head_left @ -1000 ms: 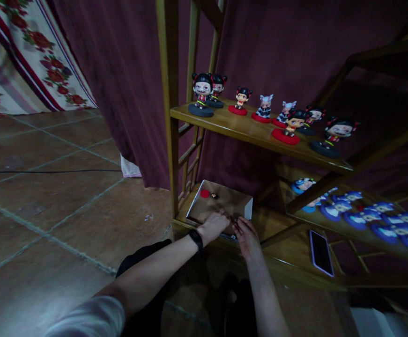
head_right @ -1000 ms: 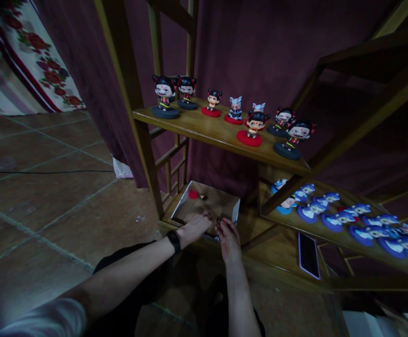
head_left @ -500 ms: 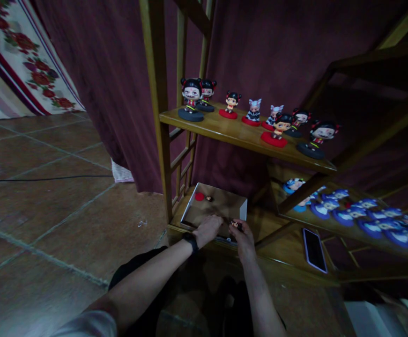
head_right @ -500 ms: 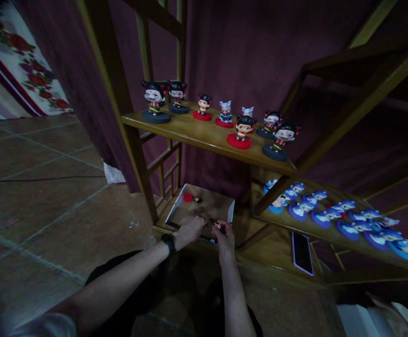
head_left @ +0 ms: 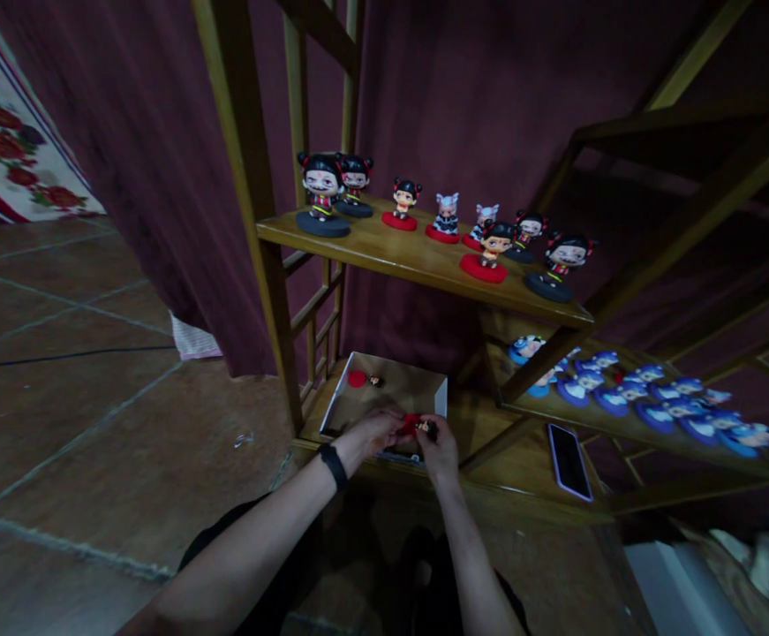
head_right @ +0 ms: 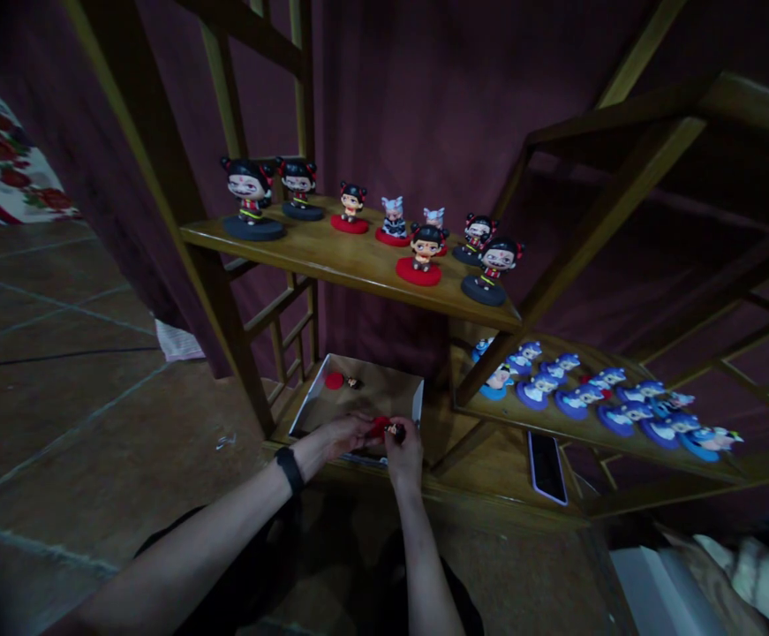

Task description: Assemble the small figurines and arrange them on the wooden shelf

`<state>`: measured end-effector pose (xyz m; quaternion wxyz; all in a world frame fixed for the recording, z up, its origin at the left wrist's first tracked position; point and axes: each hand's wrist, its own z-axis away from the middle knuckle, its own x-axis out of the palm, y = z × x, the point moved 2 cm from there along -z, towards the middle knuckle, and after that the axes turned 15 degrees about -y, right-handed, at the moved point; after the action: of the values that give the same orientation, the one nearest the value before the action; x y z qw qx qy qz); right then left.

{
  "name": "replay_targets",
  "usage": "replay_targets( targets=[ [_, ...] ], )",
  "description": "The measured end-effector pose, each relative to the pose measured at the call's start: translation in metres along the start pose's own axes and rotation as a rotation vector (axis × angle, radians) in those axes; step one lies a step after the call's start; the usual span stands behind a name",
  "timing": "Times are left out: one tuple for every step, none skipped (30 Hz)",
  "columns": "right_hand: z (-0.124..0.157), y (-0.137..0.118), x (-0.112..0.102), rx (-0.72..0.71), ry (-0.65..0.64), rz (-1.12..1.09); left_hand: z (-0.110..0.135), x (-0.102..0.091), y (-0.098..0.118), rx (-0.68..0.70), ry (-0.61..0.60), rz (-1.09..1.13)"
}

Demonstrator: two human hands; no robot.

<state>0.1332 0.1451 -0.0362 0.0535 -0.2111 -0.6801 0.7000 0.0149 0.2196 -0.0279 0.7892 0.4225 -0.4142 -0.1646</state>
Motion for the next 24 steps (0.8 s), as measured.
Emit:
replay_targets(
  targets=[
    [0.0, -0.001, 0.0, -0.013, 0.0, 0.043, 0.001, 0.0, 0.0, -0.003, -0.002, 0.062],
    [0.001, -0.003, -0.001, -0.025, 0.001, 0.079, 0.001, 0.001, 0.0, -0.005, 0.001, 0.112],
    [0.001, -0.004, -0.001, -0.032, 0.001, 0.104, 0.001, 0.002, 0.0, 0.0, -0.001, 0.131],
    [0.001, -0.005, -0.001, -0.037, 0.003, 0.117, 0.002, 0.002, 0.001, 0.004, -0.008, 0.142],
    [0.001, -0.005, -0.001, -0.039, 0.003, 0.116, 0.002, 0.003, 0.001, 0.011, -0.02, 0.149],
    [0.001, -0.005, -0.001, -0.039, 0.003, 0.106, 0.003, 0.003, 0.001, 0.018, -0.032, 0.153],
    [0.001, -0.004, -0.001, -0.036, 0.003, 0.09, 0.003, 0.004, 0.002, 0.023, -0.043, 0.151],
    [0.0, -0.003, -0.001, -0.033, -0.001, 0.073, 0.004, 0.004, 0.002, 0.024, -0.05, 0.144],
    [0.0, -0.002, -0.001, -0.03, -0.006, 0.059, 0.004, 0.004, 0.002, 0.026, -0.054, 0.137],
    [0.0, -0.001, -0.001, -0.029, -0.011, 0.051, 0.005, 0.004, 0.003, 0.028, -0.055, 0.132],
    [-0.001, 0.0, 0.0, -0.029, -0.014, 0.048, 0.005, 0.004, 0.003, 0.03, -0.052, 0.128],
    [-0.001, 0.0, 0.0, -0.03, -0.02, 0.048, 0.006, 0.004, 0.004, 0.03, -0.046, 0.121],
    [-0.001, 0.0, 0.0, -0.029, -0.03, 0.05, 0.006, 0.003, 0.004, 0.028, -0.037, 0.11],
    [-0.001, 0.0, 0.0, -0.028, -0.04, 0.052, 0.007, 0.003, 0.005, 0.025, -0.024, 0.096],
    [0.0, 0.0, 0.0, -0.027, -0.051, 0.053, 0.007, 0.003, 0.005, 0.021, -0.012, 0.079],
    [0.0, -0.001, -0.001, -0.026, -0.066, 0.053, 0.008, 0.003, 0.005, 0.018, 0.0, 0.061],
    [0.0, -0.003, -0.001, -0.026, -0.077, 0.055, 0.009, 0.003, 0.006, 0.018, 0.016, 0.043],
    [0.001, -0.004, -0.001, -0.03, -0.085, 0.06, 0.01, 0.003, 0.007, 0.021, 0.031, 0.026],
    [0.002, -0.006, -0.001, -0.037, -0.089, 0.072, 0.011, 0.003, 0.007, 0.025, 0.044, 0.011],
    [0.003, -0.009, -0.002, -0.048, -0.088, 0.091, 0.011, 0.003, 0.007, 0.029, 0.056, -0.005],
    [0.004, -0.011, -0.002, -0.061, -0.083, 0.115, 0.012, 0.004, 0.008, 0.038, 0.066, -0.021],
    [0.005, -0.014, -0.002, -0.078, -0.076, 0.142, 0.012, 0.004, 0.008, 0.049, 0.068, -0.036],
    [0.006, -0.017, -0.002, -0.098, -0.069, 0.167, 0.011, 0.005, 0.008, 0.064, 0.067, -0.053],
    [0.007, -0.02, -0.001, -0.117, -0.071, 0.191, 0.01, 0.005, 0.007, 0.079, 0.067, -0.077]
  ],
)
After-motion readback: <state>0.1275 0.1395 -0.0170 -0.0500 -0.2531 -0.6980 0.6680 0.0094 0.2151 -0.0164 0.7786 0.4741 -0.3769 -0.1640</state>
